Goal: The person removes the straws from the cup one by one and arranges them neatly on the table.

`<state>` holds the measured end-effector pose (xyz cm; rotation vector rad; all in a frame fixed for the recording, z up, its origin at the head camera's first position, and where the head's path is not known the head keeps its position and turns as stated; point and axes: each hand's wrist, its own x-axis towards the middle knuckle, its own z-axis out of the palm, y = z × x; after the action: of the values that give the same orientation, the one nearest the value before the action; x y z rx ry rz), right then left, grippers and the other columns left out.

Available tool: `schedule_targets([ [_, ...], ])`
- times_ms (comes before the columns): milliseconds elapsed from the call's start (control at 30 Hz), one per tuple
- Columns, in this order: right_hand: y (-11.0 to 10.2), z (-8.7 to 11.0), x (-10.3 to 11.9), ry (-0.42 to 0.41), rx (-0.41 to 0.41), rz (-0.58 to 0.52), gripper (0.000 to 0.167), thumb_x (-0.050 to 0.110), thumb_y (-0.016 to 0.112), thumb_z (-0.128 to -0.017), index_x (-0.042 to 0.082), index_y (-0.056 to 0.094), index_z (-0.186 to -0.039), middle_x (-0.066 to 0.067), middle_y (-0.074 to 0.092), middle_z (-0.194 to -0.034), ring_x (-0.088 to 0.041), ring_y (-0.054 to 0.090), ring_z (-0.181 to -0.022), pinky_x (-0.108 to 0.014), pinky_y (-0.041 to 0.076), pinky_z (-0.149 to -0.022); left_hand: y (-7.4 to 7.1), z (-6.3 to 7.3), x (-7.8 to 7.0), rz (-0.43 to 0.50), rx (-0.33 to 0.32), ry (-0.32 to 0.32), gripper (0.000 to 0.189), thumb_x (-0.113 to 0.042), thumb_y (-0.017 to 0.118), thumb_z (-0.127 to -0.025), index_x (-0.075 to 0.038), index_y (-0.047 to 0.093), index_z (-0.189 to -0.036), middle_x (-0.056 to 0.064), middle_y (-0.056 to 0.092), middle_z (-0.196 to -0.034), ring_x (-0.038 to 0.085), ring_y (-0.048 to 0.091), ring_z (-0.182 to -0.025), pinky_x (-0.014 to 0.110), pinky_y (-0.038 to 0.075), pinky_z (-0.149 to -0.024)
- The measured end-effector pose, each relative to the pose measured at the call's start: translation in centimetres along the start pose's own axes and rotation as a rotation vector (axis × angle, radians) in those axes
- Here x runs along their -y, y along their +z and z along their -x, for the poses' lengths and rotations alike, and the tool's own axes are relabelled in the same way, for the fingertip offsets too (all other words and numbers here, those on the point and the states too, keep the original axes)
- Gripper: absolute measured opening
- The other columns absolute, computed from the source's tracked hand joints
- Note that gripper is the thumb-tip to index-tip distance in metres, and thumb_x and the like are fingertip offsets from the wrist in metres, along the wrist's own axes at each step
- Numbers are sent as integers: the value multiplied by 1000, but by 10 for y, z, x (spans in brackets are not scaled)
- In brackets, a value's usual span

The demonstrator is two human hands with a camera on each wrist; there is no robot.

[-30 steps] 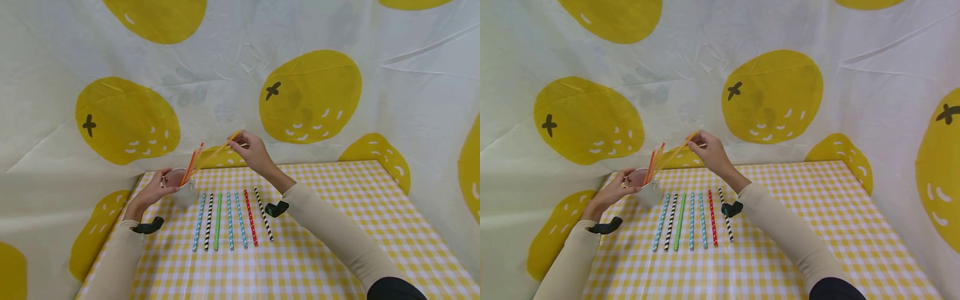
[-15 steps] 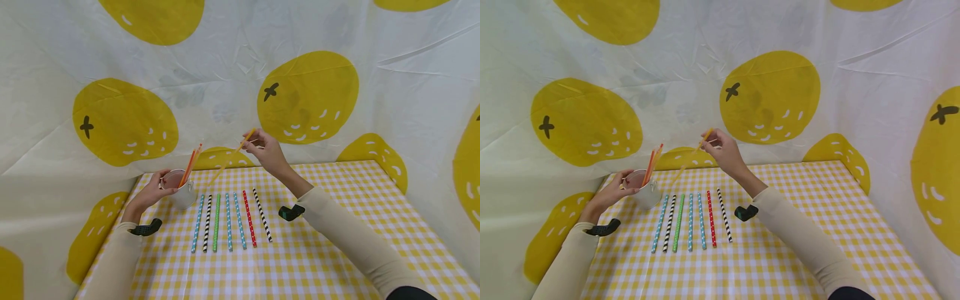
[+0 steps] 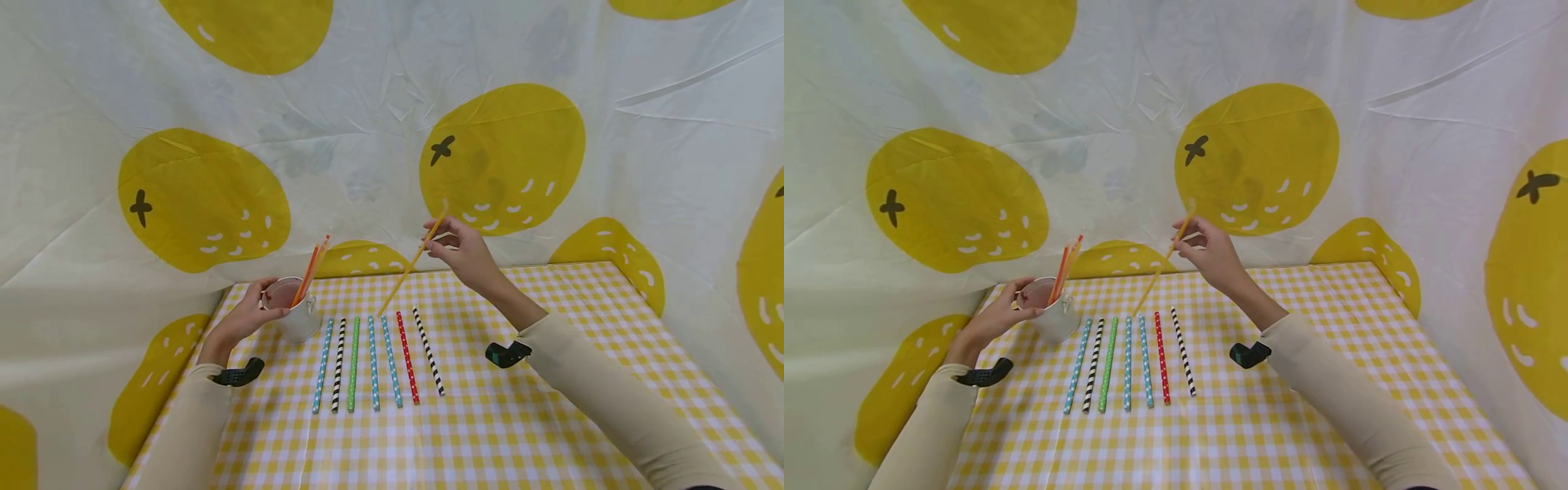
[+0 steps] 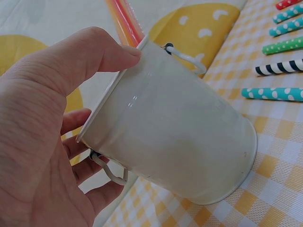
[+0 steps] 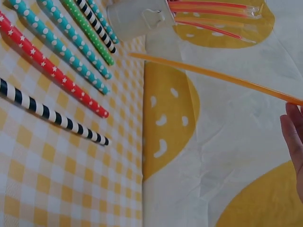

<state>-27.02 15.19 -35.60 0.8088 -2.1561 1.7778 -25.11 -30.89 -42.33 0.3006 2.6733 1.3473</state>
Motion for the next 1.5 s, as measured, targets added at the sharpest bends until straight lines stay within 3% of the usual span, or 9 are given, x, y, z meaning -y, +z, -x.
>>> schedule_targets([
  [200,-12,8,-2,36,35,66,27,7,69,-97,4,63,-123,-17,63,-118,-29,68,-101,-35,58,-84,0,-1,1,-12,0,-4,90,-32,70,-97,-5,12,-161,25,13,-158,45,21,-143,66,25,-110],
  [533,-38,25,-5,158,123,105,12,6,67,-98,3,63,-110,-6,56,-142,-29,64,-106,-30,57,-84,0,-4,2,-22,-5,-5,90,-32,71,-97,-5,13,-160,25,15,-157,43,24,-140,65,27,-109],
  [667,-47,30,-7,237,152,56,29,8,62,-101,5,60,-130,-13,57,-132,-35,61,-109,-36,58,-86,0,-3,3,-21,-7,1,91,-32,72,-96,-5,13,-160,25,17,-156,43,26,-139,65,28,-109],
  [767,-53,33,-10,288,170,12,46,7,57,-104,7,49,-148,-19,56,-122,-39,58,-111,-42,57,-89,0,-3,3,-12,0,9,91,-29,72,-96,-5,11,-161,25,17,-157,43,26,-139,65,28,-108],
  [867,-61,36,-14,342,196,9,51,5,54,-105,6,42,-154,-20,55,-121,-34,58,-110,-45,56,-92,0,-3,3,3,0,5,91,-27,72,-96,-6,12,-161,24,16,-157,43,25,-140,65,28,-108],
  [1067,-75,42,-26,458,264,54,55,6,54,-105,3,36,-157,-23,50,-116,-26,57,-112,-46,55,-93,-1,-1,1,4,6,1,91,-27,71,-97,-7,11,-161,24,15,-158,44,25,-140,64,30,-108],
  [1267,-88,49,-38,515,307,110,54,6,52,-106,-3,34,-156,-23,48,-117,-34,55,-116,-50,54,-95,-1,-2,1,0,3,2,91,-25,71,-97,-5,10,-161,26,15,-157,45,25,-139,64,29,-108],
  [1500,-103,58,-53,548,342,181,53,3,56,-103,-12,37,-149,-28,50,-118,-38,60,-108,-53,53,-94,-1,-1,-2,-6,0,4,92,-26,72,-96,-4,12,-161,26,17,-156,43,27,-136,62,30,-106],
])
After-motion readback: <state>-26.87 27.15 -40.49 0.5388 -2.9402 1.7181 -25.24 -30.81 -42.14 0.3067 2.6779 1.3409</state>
